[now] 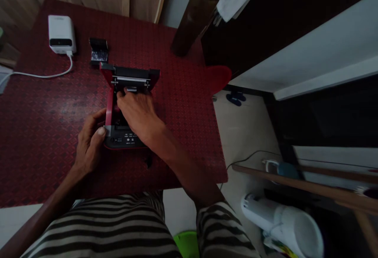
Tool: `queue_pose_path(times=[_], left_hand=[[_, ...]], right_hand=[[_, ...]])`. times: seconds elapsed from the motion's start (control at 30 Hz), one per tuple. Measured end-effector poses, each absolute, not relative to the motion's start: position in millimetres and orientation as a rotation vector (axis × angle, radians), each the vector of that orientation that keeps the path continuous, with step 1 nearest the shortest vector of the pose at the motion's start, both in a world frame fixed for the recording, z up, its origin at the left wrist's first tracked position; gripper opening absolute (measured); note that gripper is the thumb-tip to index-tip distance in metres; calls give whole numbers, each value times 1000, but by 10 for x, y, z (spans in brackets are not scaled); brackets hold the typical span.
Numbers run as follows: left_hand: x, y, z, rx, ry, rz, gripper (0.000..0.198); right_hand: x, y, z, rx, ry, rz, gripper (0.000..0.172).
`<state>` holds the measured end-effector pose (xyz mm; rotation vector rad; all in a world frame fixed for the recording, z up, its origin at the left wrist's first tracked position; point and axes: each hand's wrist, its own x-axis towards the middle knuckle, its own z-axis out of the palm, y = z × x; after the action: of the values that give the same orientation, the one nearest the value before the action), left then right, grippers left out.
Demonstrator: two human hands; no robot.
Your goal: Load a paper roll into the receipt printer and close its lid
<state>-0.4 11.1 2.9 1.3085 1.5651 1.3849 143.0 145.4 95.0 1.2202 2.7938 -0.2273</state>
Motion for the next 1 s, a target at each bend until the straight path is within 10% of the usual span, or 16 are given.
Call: queue_pose_path(times=[0.43, 0.63, 1.0], left_hand=[[-12, 133, -5, 1295, 1585, 1396, 60], [-16, 117, 13, 1274, 1593, 1368, 61], [-45, 129, -100, 1436, 1600, 1445, 59]], right_hand=[[1641, 1262, 993, 1363, 2978, -254, 27], [2373, 1186, 1133, 1686, 3257, -780, 17], [2654, 1943, -177, 2700, 2931, -1143, 27]])
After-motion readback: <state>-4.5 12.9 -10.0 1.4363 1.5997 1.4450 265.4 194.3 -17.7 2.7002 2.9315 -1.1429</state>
